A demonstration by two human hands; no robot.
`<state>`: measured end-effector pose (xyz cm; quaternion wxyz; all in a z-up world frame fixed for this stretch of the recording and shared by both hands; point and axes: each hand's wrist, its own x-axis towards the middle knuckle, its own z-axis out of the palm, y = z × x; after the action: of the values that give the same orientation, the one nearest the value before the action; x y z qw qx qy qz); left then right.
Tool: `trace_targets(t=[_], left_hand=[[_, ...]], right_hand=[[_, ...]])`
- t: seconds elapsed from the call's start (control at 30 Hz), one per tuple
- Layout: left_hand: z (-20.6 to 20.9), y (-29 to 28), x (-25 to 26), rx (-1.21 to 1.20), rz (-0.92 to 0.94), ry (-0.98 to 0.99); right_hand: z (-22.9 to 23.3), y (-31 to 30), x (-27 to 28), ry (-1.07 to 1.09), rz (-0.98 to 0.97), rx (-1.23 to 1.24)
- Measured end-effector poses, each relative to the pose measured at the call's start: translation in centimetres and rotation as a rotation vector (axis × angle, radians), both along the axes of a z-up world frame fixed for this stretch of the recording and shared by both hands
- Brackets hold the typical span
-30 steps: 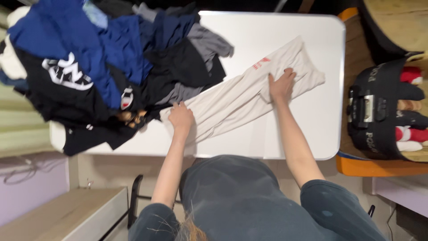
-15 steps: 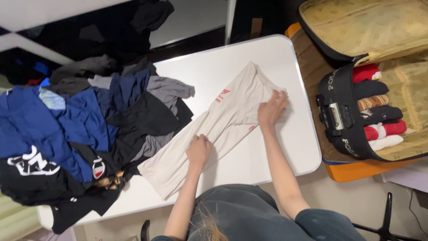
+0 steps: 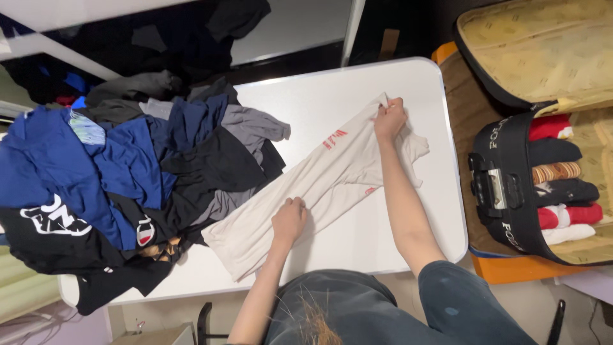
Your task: The person folds a white t-shirt and a blue t-shirt on a white table. After folding each shirt, the person places it into an open suitcase next to the table.
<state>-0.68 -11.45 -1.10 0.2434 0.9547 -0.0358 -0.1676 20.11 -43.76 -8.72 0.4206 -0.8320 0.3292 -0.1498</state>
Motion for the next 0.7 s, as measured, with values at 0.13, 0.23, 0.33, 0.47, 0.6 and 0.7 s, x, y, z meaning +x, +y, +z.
trace_targets(t=[0.13, 0.23, 0.33, 0.47, 0.6, 0.7], left_hand=[[-0.7, 0.4, 0.2, -0.020, 0.017, -0.089], [-2.1, -0.1, 1.1, -0.156, -0.005, -0.264], [-3.1, 0.5, 2.1, -0.052, -0.063, -0.293], [-2.1, 0.9, 1.7, 0.228, 0.103, -0.050], [-2.6, -0.2, 1.6, 0.221, 0.082, -0.097], [-3.3, -1.4, 1.3, 0.097, -0.025, -0.283]], right_hand=[[2.8, 4.7, -3.8, -0.243, 0.146, -0.307], [5.3, 8.9, -7.9, 0.047, 0.476, -0.464], [5.9, 11.2, -9.7, 0.298, 0.595, -0.491], [4.2, 8.4, -9.2, 0.215, 0.676, -0.416], [3.0, 5.4, -11.7, 0.069, 0.591, -0.344], [4.0, 3.4, -16.5, 0.082, 0.439, -0.335]])
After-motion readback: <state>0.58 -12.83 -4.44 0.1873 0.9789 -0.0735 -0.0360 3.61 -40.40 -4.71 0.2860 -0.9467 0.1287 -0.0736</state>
